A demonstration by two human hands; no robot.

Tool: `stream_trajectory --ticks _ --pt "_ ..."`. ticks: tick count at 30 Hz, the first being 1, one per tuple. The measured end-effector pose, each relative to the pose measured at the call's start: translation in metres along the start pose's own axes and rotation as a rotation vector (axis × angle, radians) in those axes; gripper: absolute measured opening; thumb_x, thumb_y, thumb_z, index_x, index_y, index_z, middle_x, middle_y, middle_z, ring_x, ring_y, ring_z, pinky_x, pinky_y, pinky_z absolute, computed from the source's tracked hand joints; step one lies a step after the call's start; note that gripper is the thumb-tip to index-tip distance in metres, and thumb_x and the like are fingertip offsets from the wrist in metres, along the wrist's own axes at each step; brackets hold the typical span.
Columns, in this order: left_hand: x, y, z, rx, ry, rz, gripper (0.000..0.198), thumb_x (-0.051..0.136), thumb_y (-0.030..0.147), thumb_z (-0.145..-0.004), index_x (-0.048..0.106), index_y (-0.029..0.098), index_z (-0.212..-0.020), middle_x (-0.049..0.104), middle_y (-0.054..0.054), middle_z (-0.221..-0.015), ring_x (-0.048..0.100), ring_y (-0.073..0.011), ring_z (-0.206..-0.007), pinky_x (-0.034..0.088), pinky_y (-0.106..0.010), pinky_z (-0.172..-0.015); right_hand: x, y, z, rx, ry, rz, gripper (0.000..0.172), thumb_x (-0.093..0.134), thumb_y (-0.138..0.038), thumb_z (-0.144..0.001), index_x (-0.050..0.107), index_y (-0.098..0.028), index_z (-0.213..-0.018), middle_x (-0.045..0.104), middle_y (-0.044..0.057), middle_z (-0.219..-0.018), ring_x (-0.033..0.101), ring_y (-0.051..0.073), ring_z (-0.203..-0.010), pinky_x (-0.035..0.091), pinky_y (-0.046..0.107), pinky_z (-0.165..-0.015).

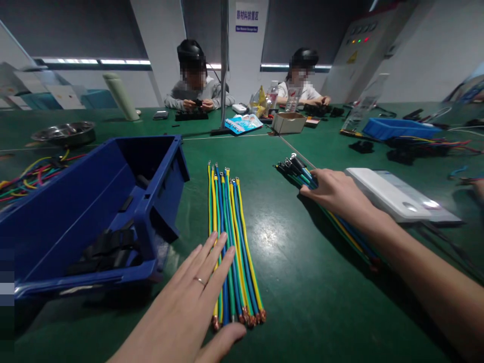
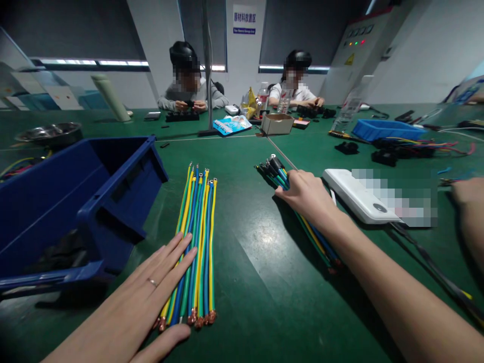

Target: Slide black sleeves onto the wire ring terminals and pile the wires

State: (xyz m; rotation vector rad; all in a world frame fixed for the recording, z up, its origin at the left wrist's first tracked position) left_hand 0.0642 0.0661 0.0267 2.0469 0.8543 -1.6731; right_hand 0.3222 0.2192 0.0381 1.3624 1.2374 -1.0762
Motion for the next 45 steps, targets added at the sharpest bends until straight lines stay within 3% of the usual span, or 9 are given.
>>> stream_trajectory --ticks 4,9,17,23,26,28,33,40,45 --pt "0.006 -0.001 -0.001 0.012 0.0 0.007 0.071 0.044 0.055 -0.092 0.045 0.003 -0.14 0.038 -0.021 -0.148 0.048 -0.0349 -0.131 0.055 -0.047 -0.091 0.006 0.004 -0.002 -0.008 -0.001 -0.015 0.04 0.042 -0.052 -0.087 0.058 -0.016 -0.094 0.063 0.013 -0.091 0.06 0.026 -0.082 0.041 0.032 -0.065" --pt "0.009 -0.005 0.001 -0.016 -0.029 0.027 0.071 0.053 0.05 -0.09 0.039 0.006 -0.144 0.035 -0.019 -0.151 0.041 -0.0336 -0.136 0.051 -0.047 -0.098 0.02 0.009 -0.005 -0.033 0.011 -0.026 0.072 0.037 -0.063 -0.085 0.05 -0.008 -0.13 0.058 0.021 -0.117 0.055 0.035 -0.105 0.044 0.043 -0.086" --pt "0.006 -0.01 0.011 -0.088 -0.005 0.127 0.093 0.056 0.05 -0.088 0.001 0.013 -0.154 0.023 -0.022 -0.155 0.027 -0.0367 -0.141 0.046 -0.052 -0.104 0.019 0.004 0.0 -0.019 0.001 -0.06 0.097 0.031 -0.072 -0.084 0.02 -0.004 -0.151 0.05 0.025 -0.133 0.05 0.041 -0.114 0.039 0.05 -0.096" --pt "0.002 -0.011 0.007 -0.099 -0.006 0.24 0.087 0.059 0.049 -0.087 0.016 0.012 -0.153 0.026 -0.018 -0.154 0.03 -0.0353 -0.141 0.044 -0.05 -0.106 0.01 -0.001 0.001 -0.071 0.023 -0.079 0.109 0.037 -0.078 -0.081 0.002 -0.004 -0.154 0.045 0.027 -0.14 0.045 0.042 -0.125 0.039 0.053 -0.1" --pt "0.003 -0.013 0.006 -0.115 -0.033 0.259 0.075 0.058 0.048 -0.088 0.034 0.01 -0.148 0.03 -0.018 -0.152 0.031 -0.0346 -0.141 0.043 -0.05 -0.106 -0.018 -0.031 0.011 -0.235 0.194 -0.134 0.101 0.044 -0.071 -0.084 0.01 -0.006 -0.154 0.027 0.023 -0.154 0.023 0.037 -0.142 0.025 0.051 -0.114" --pt "0.003 -0.013 0.005 -0.109 -0.046 0.252 0.073 0.058 0.051 -0.087 0.04 0.009 -0.144 0.034 -0.018 -0.151 0.034 -0.0338 -0.14 0.044 -0.049 -0.106 -0.03 -0.064 0.029 -0.381 0.216 -0.253 0.091 0.044 -0.065 -0.088 0.01 -0.013 -0.155 0.022 0.015 -0.158 0.019 0.027 -0.146 0.02 0.045 -0.118" --pt "-0.004 -0.019 0.001 -0.156 0.004 0.264 0.074 0.062 0.052 -0.085 0.038 0.018 -0.146 0.041 -0.011 -0.15 0.035 -0.0314 -0.14 0.043 -0.045 -0.109 -0.012 -0.167 0.106 -0.94 -0.207 -0.483 0.12 0.06 -0.078 -0.067 0.008 -0.016 -0.155 0.009 0.012 -0.16 0.013 0.029 -0.147 0.021 0.044 -0.118" --pt "0.0 -0.029 -0.007 -0.225 0.03 0.264 0.08 0.063 0.057 -0.083 0.035 0.02 -0.148 0.041 -0.011 -0.151 0.032 -0.0327 -0.142 0.04 -0.045 -0.112 -0.006 -0.187 0.121 -0.989 -0.234 -0.506 0.113 0.067 -0.065 -0.067 0.022 -0.005 -0.151 0.014 0.017 -0.157 0.017 0.032 -0.145 0.026 0.045 -0.116" --pt "0.009 -0.015 0.0 -0.133 -0.006 0.26 0.086 0.065 0.062 -0.079 0.041 0.012 -0.144 0.038 -0.017 -0.151 0.029 -0.0321 -0.143 0.036 -0.043 -0.114 -0.01 -0.182 0.12 -0.955 -0.174 -0.525 0.116 0.07 -0.063 -0.064 0.022 -0.006 -0.152 0.016 0.016 -0.156 0.025 0.03 -0.143 0.029 0.042 -0.115"
Point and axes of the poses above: each hand's wrist, its own z-axis away from the middle knuckle, its own x-axis out of the palm, y = z × x, the point moved 10 cm from there along -z, towards the middle knuckle
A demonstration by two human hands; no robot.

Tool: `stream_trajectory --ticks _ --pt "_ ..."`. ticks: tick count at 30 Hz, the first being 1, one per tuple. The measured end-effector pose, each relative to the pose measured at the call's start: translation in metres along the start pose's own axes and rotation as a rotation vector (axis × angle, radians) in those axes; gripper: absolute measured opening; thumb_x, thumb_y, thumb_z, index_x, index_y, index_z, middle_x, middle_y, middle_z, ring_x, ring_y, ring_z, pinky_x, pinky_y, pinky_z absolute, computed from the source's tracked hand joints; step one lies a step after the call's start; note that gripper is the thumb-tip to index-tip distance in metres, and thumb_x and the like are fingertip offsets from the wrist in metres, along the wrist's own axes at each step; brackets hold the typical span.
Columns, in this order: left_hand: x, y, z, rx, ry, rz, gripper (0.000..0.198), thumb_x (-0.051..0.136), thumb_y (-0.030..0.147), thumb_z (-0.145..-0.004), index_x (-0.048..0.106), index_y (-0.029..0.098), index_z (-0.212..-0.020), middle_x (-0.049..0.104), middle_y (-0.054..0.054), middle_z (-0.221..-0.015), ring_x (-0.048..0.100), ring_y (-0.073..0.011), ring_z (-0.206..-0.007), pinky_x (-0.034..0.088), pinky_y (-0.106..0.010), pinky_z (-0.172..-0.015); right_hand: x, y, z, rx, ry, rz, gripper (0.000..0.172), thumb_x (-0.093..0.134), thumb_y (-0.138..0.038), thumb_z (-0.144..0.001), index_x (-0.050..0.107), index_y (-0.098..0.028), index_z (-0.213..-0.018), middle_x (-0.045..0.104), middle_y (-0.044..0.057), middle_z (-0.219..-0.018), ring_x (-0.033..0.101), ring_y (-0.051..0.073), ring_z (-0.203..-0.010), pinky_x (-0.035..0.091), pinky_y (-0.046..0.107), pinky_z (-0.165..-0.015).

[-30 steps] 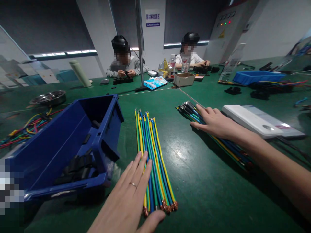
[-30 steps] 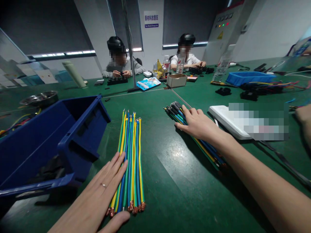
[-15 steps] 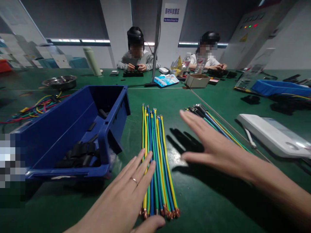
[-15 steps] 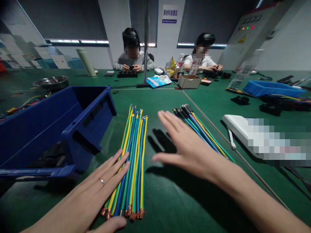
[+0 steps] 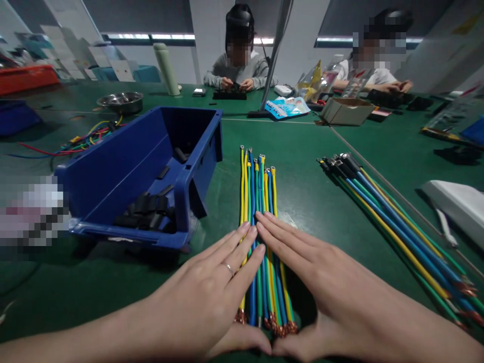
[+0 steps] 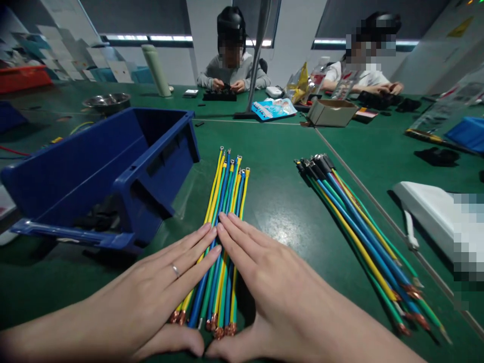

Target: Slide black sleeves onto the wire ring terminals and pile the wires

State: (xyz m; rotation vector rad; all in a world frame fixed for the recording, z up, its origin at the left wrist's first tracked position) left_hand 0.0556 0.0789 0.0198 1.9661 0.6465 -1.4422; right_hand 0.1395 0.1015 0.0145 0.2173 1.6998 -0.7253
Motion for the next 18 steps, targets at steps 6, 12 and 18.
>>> stream_trajectory --ticks 6,12,18 --pt "0.002 0.014 0.001 0.124 -0.061 -0.083 0.092 0.065 0.065 -0.076 0.047 -0.003 -0.135 0.037 -0.029 -0.146 0.029 -0.033 -0.141 0.033 -0.043 -0.113 -0.002 -0.006 0.001 -0.02 0.016 0.079 0.11 0.068 -0.062 -0.066 0.028 -0.001 -0.149 0.02 0.016 -0.155 0.027 0.026 -0.142 0.029 0.037 -0.114" --pt "0.007 0.014 -0.001 0.117 -0.163 -0.089 0.085 0.066 0.06 -0.079 0.048 0.001 -0.137 0.033 -0.031 -0.146 0.026 -0.0371 -0.139 0.039 -0.05 -0.107 0.001 -0.002 0.004 -0.024 0.011 0.098 0.111 0.063 -0.068 -0.069 0.023 -0.004 -0.151 0.017 0.015 -0.157 0.024 0.026 -0.144 0.028 0.039 -0.115" --pt "-0.002 0.014 -0.004 0.129 -0.109 -0.062 0.076 0.068 0.056 -0.079 0.054 0.004 -0.133 0.042 -0.032 -0.14 0.035 -0.0398 -0.134 0.042 -0.052 -0.103 0.001 0.002 0.002 -0.036 0.035 0.035 0.119 0.061 -0.076 -0.066 0.014 -0.011 -0.154 0.008 0.015 -0.159 0.017 0.034 -0.145 0.02 0.052 -0.117"
Point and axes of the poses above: each hand's wrist, its own z-axis away from the middle knuckle, its own x-axis out of the palm, y = z × x, the point moved 10 cm from there along -z, towards the middle knuckle
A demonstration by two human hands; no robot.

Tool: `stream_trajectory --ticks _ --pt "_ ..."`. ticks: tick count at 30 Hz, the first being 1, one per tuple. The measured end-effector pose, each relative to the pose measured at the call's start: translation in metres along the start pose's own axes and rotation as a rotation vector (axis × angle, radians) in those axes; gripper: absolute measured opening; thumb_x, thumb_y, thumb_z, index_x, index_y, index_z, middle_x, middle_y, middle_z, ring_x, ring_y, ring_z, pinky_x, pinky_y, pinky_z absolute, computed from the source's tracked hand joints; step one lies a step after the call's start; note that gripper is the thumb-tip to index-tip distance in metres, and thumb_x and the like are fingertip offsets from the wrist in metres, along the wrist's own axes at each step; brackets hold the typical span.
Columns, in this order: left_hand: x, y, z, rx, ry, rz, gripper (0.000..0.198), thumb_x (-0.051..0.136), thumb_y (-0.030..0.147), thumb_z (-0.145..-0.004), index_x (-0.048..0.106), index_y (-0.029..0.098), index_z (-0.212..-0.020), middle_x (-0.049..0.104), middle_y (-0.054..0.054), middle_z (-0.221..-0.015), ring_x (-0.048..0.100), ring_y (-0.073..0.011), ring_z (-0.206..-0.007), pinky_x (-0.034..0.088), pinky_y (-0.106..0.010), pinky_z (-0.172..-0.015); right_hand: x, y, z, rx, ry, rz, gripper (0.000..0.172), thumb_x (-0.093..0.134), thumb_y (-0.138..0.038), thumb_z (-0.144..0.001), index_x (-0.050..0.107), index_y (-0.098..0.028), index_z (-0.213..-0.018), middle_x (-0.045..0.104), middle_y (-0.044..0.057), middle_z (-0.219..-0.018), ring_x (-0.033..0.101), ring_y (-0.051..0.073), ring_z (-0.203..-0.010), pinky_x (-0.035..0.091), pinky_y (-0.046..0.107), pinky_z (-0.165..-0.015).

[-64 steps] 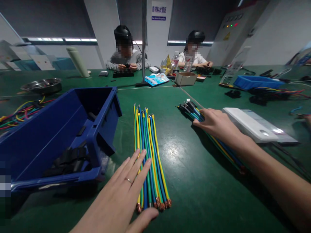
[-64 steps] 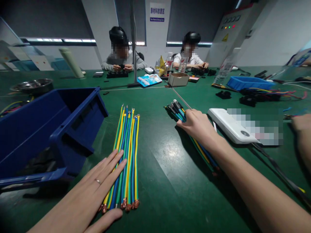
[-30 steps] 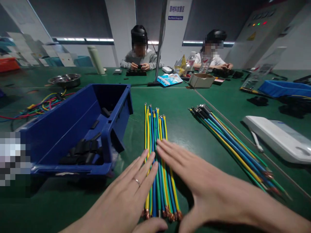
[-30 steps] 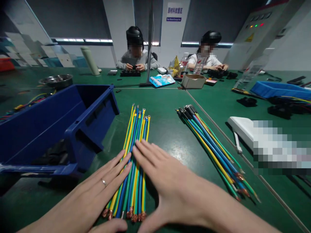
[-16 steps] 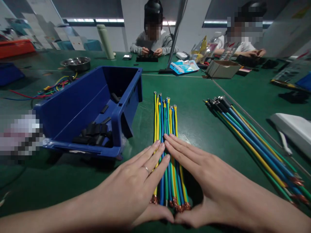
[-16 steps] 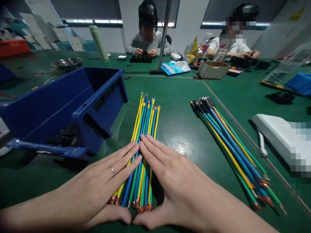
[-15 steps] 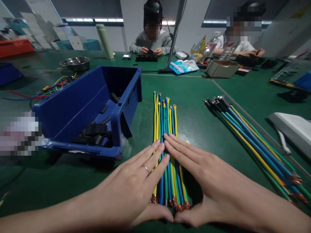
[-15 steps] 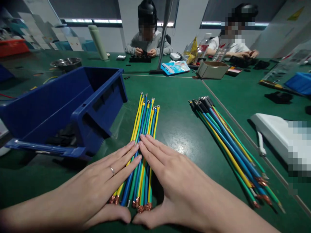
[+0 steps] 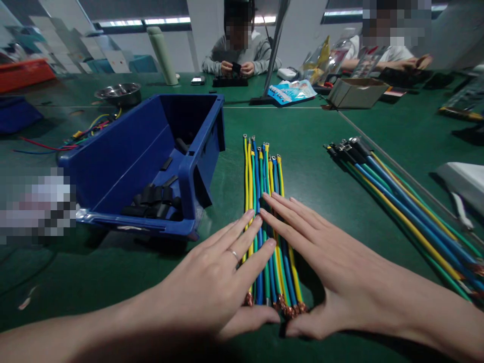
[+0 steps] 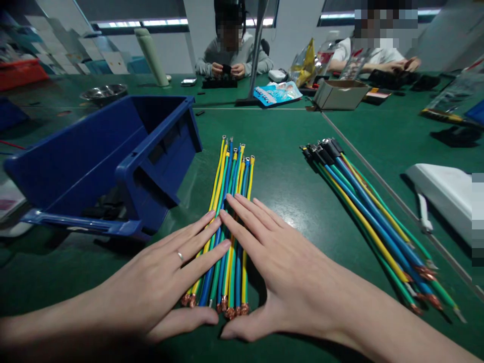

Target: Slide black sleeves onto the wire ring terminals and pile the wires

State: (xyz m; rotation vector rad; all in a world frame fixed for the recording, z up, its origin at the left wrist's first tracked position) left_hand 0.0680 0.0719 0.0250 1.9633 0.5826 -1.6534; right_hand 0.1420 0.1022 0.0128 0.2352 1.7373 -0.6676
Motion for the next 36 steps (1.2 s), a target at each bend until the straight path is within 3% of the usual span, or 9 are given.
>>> stream_trajectory --ticks 4,10,19,23,26,31,36 --pt "-0.004 0.001 -0.001 0.017 0.04 -0.038 0.069 0.069 0.053 -0.078 0.06 0.005 -0.127 0.05 -0.03 -0.134 0.046 -0.0395 -0.128 0.047 -0.05 -0.099 0.002 -0.002 -0.002 -0.004 -0.01 -0.01 0.115 0.064 -0.067 -0.067 0.014 -0.01 -0.154 0.009 0.015 -0.159 0.018 0.033 -0.145 0.021 0.049 -0.118" --pt "-0.012 0.003 0.001 0.013 0.148 -0.021 0.055 0.062 0.041 -0.08 0.065 0.004 -0.12 0.055 -0.028 -0.131 0.051 -0.0353 -0.126 0.043 -0.049 -0.103 -0.001 -0.008 -0.001 -0.002 -0.037 0.031 0.107 0.061 -0.064 -0.072 0.021 -0.004 -0.152 0.011 0.016 -0.158 0.016 0.028 -0.146 0.023 0.042 -0.117" --pt "-0.002 0.005 0.007 -0.006 0.128 -0.085 0.062 0.057 0.026 -0.075 0.05 0.006 -0.133 0.046 -0.027 -0.142 0.043 -0.0345 -0.134 0.048 -0.049 -0.101 -0.002 -0.007 -0.003 0.073 -0.078 -0.033 0.107 0.064 -0.063 -0.072 0.024 -0.002 -0.15 0.012 0.019 -0.159 0.017 0.028 -0.146 0.027 0.04 -0.116" --pt "-0.016 0.007 0.004 0.0 0.24 -0.104 0.049 0.053 0.022 -0.076 0.06 0.007 -0.122 0.058 -0.026 -0.13 0.058 -0.0343 -0.121 0.055 -0.046 -0.091 -0.005 -0.004 0.001 0.15 -0.067 -0.073 0.111 0.068 -0.062 -0.068 0.021 -0.008 -0.152 0.018 0.017 -0.158 0.029 0.026 -0.143 0.036 0.035 -0.111" --pt "-0.027 0.011 0.001 0.003 0.314 -0.114 0.04 0.049 0.022 -0.081 0.066 0.007 -0.114 0.064 -0.024 -0.123 0.064 -0.0335 -0.112 0.059 -0.044 -0.084 -0.009 -0.006 0.0 0.127 -0.059 -0.079 0.109 0.068 -0.065 -0.069 0.025 -0.006 -0.15 0.026 0.018 -0.155 0.031 0.025 -0.142 0.035 0.032 -0.112" --pt "-0.026 0.013 -0.001 0.025 0.279 -0.125 0.039 0.049 0.023 -0.083 0.069 0.004 -0.111 0.062 -0.027 -0.122 0.062 -0.0351 -0.113 0.057 -0.044 -0.084 -0.016 -0.008 -0.002 0.07 -0.037 -0.049 0.096 0.066 -0.062 -0.073 0.038 -0.002 -0.142 0.037 0.021 -0.148 0.033 0.024 -0.14 0.033 0.031 -0.112" --pt "-0.021 0.013 0.001 0.038 0.248 -0.133 0.041 0.049 0.023 -0.082 0.068 0.002 -0.113 0.061 -0.028 -0.123 0.06 -0.0357 -0.115 0.057 -0.044 -0.086 -0.019 -0.008 -0.001 0.058 -0.031 -0.065 0.083 0.065 -0.058 -0.076 0.045 -0.007 -0.138 0.039 0.02 -0.146 0.041 0.023 -0.135 0.04 0.03 -0.107"
Point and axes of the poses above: each hand's wrist, its own z-axis away from the middle knuckle, its own x-axis out of the palm, y = z × x, the point moved 10 cm from there along -z, towards the middle knuckle
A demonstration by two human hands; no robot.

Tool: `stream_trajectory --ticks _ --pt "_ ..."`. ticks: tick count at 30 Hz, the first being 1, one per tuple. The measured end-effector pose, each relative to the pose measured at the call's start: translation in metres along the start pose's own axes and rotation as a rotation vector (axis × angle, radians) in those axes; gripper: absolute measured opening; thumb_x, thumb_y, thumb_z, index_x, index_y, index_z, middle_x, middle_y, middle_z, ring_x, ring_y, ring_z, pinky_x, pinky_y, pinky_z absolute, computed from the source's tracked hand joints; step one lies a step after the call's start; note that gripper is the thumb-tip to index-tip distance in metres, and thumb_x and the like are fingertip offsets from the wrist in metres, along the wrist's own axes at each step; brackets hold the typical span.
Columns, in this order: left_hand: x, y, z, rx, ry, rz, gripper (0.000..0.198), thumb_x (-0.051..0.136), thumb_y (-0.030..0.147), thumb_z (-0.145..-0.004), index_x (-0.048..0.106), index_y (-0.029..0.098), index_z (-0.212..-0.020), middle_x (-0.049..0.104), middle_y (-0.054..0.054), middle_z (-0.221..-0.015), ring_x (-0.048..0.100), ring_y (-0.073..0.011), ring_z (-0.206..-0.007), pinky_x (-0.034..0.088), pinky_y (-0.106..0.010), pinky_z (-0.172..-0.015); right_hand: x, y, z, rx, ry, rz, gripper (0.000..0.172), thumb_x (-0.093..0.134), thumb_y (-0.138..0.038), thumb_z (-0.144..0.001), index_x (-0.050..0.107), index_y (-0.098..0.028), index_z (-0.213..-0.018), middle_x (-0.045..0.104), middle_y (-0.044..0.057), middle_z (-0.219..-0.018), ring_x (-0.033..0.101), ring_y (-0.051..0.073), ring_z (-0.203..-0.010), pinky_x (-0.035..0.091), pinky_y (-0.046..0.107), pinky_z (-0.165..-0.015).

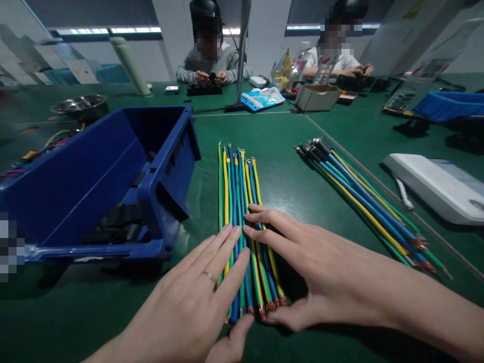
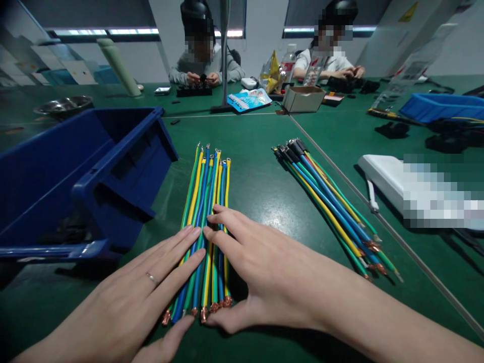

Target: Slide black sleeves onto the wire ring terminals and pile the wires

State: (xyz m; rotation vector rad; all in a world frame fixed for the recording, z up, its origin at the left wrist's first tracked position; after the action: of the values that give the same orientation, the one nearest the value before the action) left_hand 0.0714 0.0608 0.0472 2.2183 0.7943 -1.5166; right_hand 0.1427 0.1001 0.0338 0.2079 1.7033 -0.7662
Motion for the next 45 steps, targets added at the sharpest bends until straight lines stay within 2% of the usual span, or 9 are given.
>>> stream_trajectory --ticks 7,11,15,18,22,26,33,38,45 --pt "0.006 -0.002 0.004 -0.014 -0.047 0.018 0.044 0.051 0.032 -0.088 0.061 0.005 -0.121 0.058 -0.025 -0.131 0.056 -0.0326 -0.124 0.054 -0.042 -0.095 0.007 0.005 0.001 0.044 -0.035 -0.008 0.091 0.069 -0.056 -0.071 0.038 -0.011 -0.143 0.031 0.016 -0.153 0.04 0.022 -0.137 0.04 0.031 -0.108" --pt "0.012 -0.002 0.014 0.007 -0.035 -0.004 0.055 0.049 0.043 -0.092 0.052 0.004 -0.13 0.051 -0.024 -0.139 0.047 -0.0313 -0.133 0.048 -0.042 -0.102 0.016 0.011 0.002 0.068 -0.072 -0.008 0.101 0.066 -0.065 -0.07 0.03 -0.01 -0.148 0.024 0.015 -0.157 0.035 0.024 -0.14 0.037 0.033 -0.11" --pt "0.021 -0.006 0.018 -0.045 -0.097 0.048 0.073 0.051 0.047 -0.091 0.031 0.003 -0.145 0.036 -0.02 -0.152 0.029 -0.0269 -0.144 0.041 -0.04 -0.11 0.012 0.012 0.001 0.036 -0.047 0.005 0.112 0.061 -0.075 -0.069 0.02 -0.011 -0.152 0.015 0.014 -0.16 0.023 0.024 -0.145 0.032 0.037 -0.113" --pt "0.024 -0.014 0.015 -0.118 -0.168 0.063 0.086 0.055 0.051 -0.087 0.022 0.003 -0.149 0.021 -0.023 -0.157 0.018 -0.0315 -0.147 0.042 -0.048 -0.107 0.002 0.017 0.001 0.026 0.007 0.016 0.116 0.061 -0.078 -0.066 0.019 -0.012 -0.153 0.009 0.011 -0.161 0.01 0.025 -0.148 0.023 0.041 -0.117" --pt "0.03 -0.021 0.014 -0.178 -0.273 0.067 0.094 0.057 0.06 -0.083 0.025 0.001 -0.148 0.017 -0.026 -0.157 0.022 -0.0372 -0.144 0.047 -0.053 -0.101 0.005 0.03 0.003 0.065 -0.024 0.029 0.123 0.061 -0.08 -0.063 0.014 -0.013 -0.154 0.0 0.011 -0.161 0.002 0.028 -0.148 0.016 0.047 -0.117" --pt "0.034 -0.019 0.015 -0.162 -0.332 0.071 0.09 0.055 0.064 -0.084 0.03 0.005 -0.148 0.024 -0.02 -0.156 0.031 -0.0337 -0.142 0.044 -0.05 -0.106 0.014 0.034 0.005 0.065 -0.093 0.016 0.122 0.064 -0.077 -0.064 0.011 -0.014 -0.154 -0.005 0.012 -0.16 0.002 0.03 -0.147 0.012 0.048 -0.118" --pt "0.03 -0.018 0.011 -0.159 -0.269 0.087 0.082 0.056 0.059 -0.086 0.033 0.009 -0.147 0.034 -0.014 -0.153 0.037 -0.0302 -0.14 0.042 -0.045 -0.11 0.01 0.029 0.002 0.066 -0.065 -0.059 0.118 0.07 -0.07 -0.063 0.021 -0.008 -0.152 0.003 0.017 -0.159 0.007 0.031 -0.147 0.015 0.048 -0.117" --pt "0.023 -0.016 0.011 -0.12 -0.193 0.096 0.087 0.066 0.059 -0.079 0.037 0.009 -0.145 0.038 -0.017 -0.15 0.042 -0.031 -0.137 0.046 -0.044 -0.106 0.01 0.026 0.001 0.074 -0.057 -0.05 0.118 0.071 -0.065 -0.062 0.023 -0.006 -0.151 0.01 0.02 -0.158 0.012 0.031 -0.146 0.018 0.049 -0.116" --pt "0.023 -0.015 0.015 -0.029 -0.122 0.047 0.099 0.056 0.074 -0.077 0.034 0.006 -0.146 0.034 -0.023 -0.152 0.034 -0.0353 -0.141 0.048 -0.047 -0.103 0.013 0.029 0.006 0.086 -0.123 -0.032 0.117 0.069 -0.068 -0.066 0.013 -0.016 -0.154 0.002 0.014 -0.16 0.006 0.031 -0.147 0.015 0.051 -0.116"
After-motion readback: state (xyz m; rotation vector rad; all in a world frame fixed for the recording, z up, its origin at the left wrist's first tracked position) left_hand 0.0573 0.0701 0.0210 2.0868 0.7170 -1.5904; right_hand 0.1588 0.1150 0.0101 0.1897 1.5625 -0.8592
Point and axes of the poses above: each hand's wrist, its own z-axis away from the middle knuckle, its own x-axis out of the palm, y = z × x, the point moved 10 cm from there along -z, towards the middle knuckle
